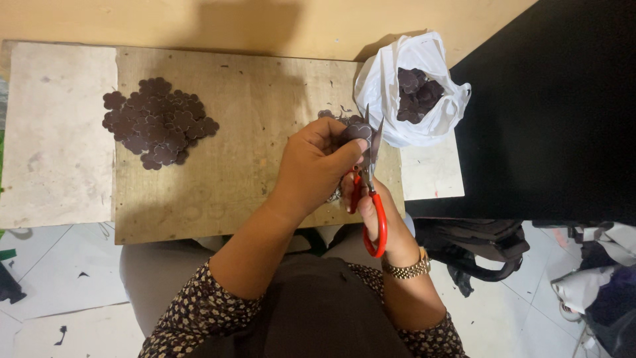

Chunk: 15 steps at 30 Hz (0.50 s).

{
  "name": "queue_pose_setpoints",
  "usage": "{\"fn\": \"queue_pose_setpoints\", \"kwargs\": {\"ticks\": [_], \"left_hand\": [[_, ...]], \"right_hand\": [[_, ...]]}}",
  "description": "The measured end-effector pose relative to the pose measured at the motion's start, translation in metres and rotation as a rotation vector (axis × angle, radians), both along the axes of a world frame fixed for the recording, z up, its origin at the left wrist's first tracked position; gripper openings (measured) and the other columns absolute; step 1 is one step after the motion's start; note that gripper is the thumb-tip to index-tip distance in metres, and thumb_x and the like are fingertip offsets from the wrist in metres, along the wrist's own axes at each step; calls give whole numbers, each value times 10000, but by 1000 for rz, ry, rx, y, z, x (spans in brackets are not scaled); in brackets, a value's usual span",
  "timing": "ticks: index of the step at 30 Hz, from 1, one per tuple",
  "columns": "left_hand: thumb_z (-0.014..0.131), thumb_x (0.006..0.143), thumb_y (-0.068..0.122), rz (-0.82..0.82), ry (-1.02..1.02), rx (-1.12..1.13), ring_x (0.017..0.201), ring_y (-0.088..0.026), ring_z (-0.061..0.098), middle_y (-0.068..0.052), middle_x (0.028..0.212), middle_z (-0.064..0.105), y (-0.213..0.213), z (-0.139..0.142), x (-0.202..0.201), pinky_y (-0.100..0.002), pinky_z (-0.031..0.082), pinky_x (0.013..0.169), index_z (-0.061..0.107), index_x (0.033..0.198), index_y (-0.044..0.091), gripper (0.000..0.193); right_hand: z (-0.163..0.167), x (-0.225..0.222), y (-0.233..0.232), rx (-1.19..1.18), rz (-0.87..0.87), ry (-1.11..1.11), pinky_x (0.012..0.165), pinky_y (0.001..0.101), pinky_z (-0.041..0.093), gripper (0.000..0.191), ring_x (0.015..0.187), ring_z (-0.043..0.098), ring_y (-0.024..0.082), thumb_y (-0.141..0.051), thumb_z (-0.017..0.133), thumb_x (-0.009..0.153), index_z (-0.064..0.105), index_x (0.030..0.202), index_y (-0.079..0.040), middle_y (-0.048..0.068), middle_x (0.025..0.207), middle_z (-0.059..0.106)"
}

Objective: The person uses red-handled scissors to cut dark brown material into flower-like shapes. They hold the material with the left hand and cut with the right, placing finished pieces into a white bag on the table.

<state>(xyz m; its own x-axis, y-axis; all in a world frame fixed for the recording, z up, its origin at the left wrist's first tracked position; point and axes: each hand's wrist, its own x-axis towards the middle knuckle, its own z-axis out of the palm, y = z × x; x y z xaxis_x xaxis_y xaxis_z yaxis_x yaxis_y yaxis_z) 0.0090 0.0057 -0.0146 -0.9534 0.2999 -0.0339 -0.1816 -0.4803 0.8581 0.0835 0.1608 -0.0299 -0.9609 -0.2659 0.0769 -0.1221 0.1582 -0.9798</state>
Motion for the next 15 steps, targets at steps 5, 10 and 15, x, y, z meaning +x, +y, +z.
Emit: {"fn": "queue_pose_setpoints", "kwargs": {"ticks": [5, 10, 15], "left_hand": [[725, 924, 55, 28, 29, -29, 730, -72, 636, -45, 828, 707, 0, 3, 2, -224, 532, 650, 657, 957, -7, 97], [724, 929, 45, 38, 37, 1, 759, -75, 644, -42, 842, 707, 3, 0, 2, -227, 543, 689, 658, 959, -8, 89], [725, 928, 37, 31, 44, 32, 769, -81, 652, -43, 853, 710, 4, -4, 1, -235, 552, 710, 651, 955, -4, 89]], "right_hand": [[-1, 0, -1, 34, -33, -16, 693, 263, 438, 835, 785, 500, 119, -819, 438, 940, 554, 1125, -13, 16, 880, 514], [-2, -1, -4, -4, -44, -16, 663, 265, 427, 754, 743, 480, 123, -767, 431, 980, 532, 1059, -24, 19, 850, 484], [-2, 1, -6, -23, -64, 0, 642, 262, 398, 692, 713, 453, 118, -737, 400, 1018, 487, 939, -55, 14, 823, 457]]}}
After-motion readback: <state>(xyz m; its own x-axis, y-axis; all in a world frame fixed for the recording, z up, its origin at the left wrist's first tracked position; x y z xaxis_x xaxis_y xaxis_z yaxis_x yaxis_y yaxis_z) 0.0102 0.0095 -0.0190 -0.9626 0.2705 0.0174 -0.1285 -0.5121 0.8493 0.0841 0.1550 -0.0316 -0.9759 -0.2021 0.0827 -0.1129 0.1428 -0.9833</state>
